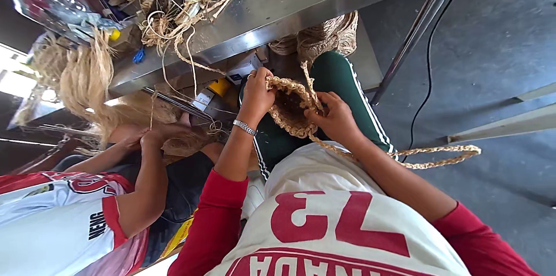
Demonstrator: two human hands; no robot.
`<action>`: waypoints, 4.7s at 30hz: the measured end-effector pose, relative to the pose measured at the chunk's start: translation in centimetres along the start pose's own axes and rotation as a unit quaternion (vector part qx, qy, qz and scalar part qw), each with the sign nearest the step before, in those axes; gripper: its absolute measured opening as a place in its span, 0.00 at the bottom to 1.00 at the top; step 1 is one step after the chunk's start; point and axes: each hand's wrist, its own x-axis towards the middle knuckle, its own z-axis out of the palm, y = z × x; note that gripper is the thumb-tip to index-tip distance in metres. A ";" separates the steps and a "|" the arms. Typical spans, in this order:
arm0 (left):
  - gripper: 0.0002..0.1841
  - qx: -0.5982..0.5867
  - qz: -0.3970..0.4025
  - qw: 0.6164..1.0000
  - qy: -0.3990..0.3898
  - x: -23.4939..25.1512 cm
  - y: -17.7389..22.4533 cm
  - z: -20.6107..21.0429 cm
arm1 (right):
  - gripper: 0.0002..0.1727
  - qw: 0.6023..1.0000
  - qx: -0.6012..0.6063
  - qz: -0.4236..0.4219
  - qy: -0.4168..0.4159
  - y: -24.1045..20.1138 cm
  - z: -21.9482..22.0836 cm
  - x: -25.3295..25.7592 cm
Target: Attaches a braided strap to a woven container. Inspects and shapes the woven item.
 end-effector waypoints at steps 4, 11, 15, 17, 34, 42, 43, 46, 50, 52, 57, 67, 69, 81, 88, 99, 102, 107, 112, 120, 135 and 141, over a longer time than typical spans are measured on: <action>0.19 0.020 0.003 1.000 -0.009 0.1 0.1 -0.2 | 0.27 1.000 0.006 0.010 -0.003 0.0 0.1 0.0; 0.33 -0.011 0.003 1.000 0.009 -1.0 -0.2 0.3 | 0.26 1.000 0.023 0.011 0.003 0.9 -0.1 -0.3; 0.37 -0.091 0.004 0.996 0.012 -1.9 -1.0 1.4 | 0.26 0.999 0.031 0.017 0.005 1.2 -0.1 -0.5; 0.40 -0.147 0.025 0.988 0.027 -2.5 -1.3 2.0 | 0.26 0.999 0.027 0.017 0.009 1.4 -0.2 -0.5; 0.19 -0.214 0.110 0.956 0.169 -6.8 0.0 5.1 | 0.30 0.998 0.024 0.050 -0.037 1.4 -2.0 -1.8; 0.22 -0.243 0.136 0.954 0.114 -7.9 1.4 6.8 | 0.18 0.999 -0.029 -0.020 0.016 -0.2 -6.4 -2.9; 0.21 -0.252 0.140 0.952 0.107 -8.1 1.4 6.5 | 0.17 0.999 -0.027 -0.018 0.012 -0.7 -6.7 -3.0; 0.20 -0.251 0.153 0.948 0.123 -9.1 1.8 6.1 | 0.15 0.999 -0.018 -0.005 -0.026 -2.0 -6.8 -3.4; 0.18 -0.248 0.215 0.930 0.165 -12.0 2.8 5.8 | 0.14 0.997 -0.045 0.007 -0.064 -2.4 -6.0 -4.2; 0.14 -0.242 0.253 0.919 0.182 -13.7 3.0 6.6 | 0.15 0.994 -0.068 0.011 -0.079 -1.9 -5.8 -4.9; 0.10 -0.228 0.256 0.922 0.180 -14.9 1.8 9.1 | 0.25 0.991 -0.014 0.042 -0.129 1.0 -5.9 -6.6; 0.16 -0.207 0.216 0.945 0.133 -13.8 1.9 8.1 | 0.28 0.990 -0.068 0.067 -0.102 2.9 -4.3 -5.1; 0.15 -0.214 0.214 0.944 0.129 -14.1 1.7 7.7 | 0.27 0.991 -0.063 0.070 -0.096 2.8 -4.5 -5.5; 0.17 -0.196 0.209 0.950 0.120 -14.4 1.7 7.3 | 0.17 0.997 -0.065 0.033 -0.014 0.7 -7.8 -8.0; 0.13 -0.137 0.226 0.954 0.139 -14.6 1.8 7.9 | 0.10 0.995 0.003 0.096 -0.027 -1.3 -7.8 -8.8; 0.08 -0.132 0.250 0.953 0.108 -15.6 2.2 8.1 | 0.12 0.995 0.004 0.099 -0.032 -0.7 -7.8 -9.7; 0.09 -0.136 0.237 0.956 0.107 -15.8 1.9 8.2 | 0.10 0.994 0.004 0.103 -0.045 -0.6 -7.6 -9.7; 0.08 -0.128 0.230 0.958 0.115 -15.8 1.8 8.3 | 0.09 0.994 -0.017 0.091 -0.052 -0.1 -7.0 -9.7; 0.07 -0.128 0.202 0.965 0.111 -15.8 2.2 8.3 | 0.11 0.994 -0.019 0.084 -0.061 -0.2 -6.9 -9.6; 0.06 -0.198 0.170 0.961 0.097 -15.7 1.7 8.5 | 0.13 0.993 -0.019 0.083 -0.081 0.1 -6.6 -9.6; 0.17 -0.175 0.232 0.951 0.108 -15.4 1.9 8.9 | 0.26 0.994 -0.093 0.050 -0.031 -0.6 -3.7 -7.6; 0.16 -0.196 0.227 0.948 0.104 -15.3 1.8 8.9 | 0.25 0.987 0.044 0.150 -0.044 -0.7 -3.1 -6.6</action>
